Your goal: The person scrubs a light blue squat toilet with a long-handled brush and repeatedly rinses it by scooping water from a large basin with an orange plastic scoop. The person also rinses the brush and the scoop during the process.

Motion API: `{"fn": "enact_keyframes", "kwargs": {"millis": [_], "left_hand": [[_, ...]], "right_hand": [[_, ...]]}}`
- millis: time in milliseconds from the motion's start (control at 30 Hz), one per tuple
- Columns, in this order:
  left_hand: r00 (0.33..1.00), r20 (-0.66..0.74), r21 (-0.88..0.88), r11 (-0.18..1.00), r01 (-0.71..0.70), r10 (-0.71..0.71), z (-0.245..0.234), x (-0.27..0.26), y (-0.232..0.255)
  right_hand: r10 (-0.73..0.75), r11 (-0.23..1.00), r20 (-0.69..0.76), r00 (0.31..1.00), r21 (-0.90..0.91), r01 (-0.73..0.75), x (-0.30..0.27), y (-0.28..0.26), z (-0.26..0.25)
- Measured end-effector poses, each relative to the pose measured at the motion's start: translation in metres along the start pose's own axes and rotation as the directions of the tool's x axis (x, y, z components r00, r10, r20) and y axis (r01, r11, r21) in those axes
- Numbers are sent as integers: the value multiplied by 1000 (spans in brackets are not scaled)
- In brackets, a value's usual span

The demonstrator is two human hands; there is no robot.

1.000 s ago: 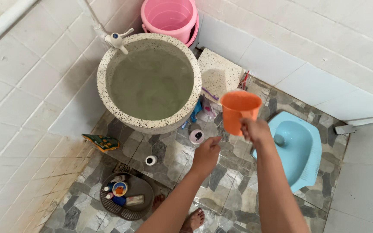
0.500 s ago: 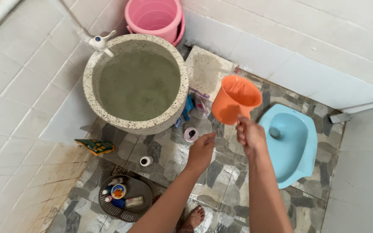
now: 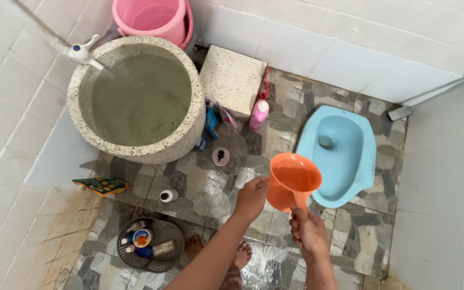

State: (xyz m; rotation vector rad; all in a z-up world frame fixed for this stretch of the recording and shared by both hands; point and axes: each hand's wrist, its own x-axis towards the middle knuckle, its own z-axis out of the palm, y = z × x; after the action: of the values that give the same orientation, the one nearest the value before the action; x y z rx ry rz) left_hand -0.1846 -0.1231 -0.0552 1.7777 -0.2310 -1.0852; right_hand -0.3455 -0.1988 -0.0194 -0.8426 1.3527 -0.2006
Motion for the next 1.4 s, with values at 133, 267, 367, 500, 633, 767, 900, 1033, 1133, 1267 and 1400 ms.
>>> {"fn": "enact_keyframes", "kwargs": {"millis": [133,267,367,500,633,767,900,1033,1133,1267,1400], "left_hand": [[998,47,-23,999,-34,35,21,-9,-10],[996,53,22,997,-67,66,39,-10,-17],[998,60,89,995,-34,29,45,-11,-19],[998,49,100,993,-54,50,47,-13,-17],[998,62,81,997,-19,14,49,-16,-11],[996,56,87,994,-67,63,53,-15,-10],[991,58,0,993,-121,121,58,-10,-12],[985,68,-28,987,-159,161,58,-10,-11],[993,46,9,994,-110,110,56,-14,-8],[988,-10,-25,988,-154,154,56,-25,5],[992,-80,70,993,-93,98,51,-32,32]], "right_hand": [[37,998,-10,999,-60,-37,32,22,-25],[84,991,-5,996,-107,-84,92,26,-33],[87,993,55,995,-86,-82,137,16,-34],[48,997,-7,999,-62,-48,159,5,-31],[-20,997,-42,999,78,23,129,8,-37],[-134,981,-6,991,142,134,83,14,-50],[-53,993,-66,996,104,60,46,25,-58],[-21,999,-52,998,44,23,20,38,-63],[39,995,14,999,88,-41,8,43,-62],[62,998,80,995,-31,-60,7,33,-48],[54,993,124,991,-113,-40,17,6,-21]]}}
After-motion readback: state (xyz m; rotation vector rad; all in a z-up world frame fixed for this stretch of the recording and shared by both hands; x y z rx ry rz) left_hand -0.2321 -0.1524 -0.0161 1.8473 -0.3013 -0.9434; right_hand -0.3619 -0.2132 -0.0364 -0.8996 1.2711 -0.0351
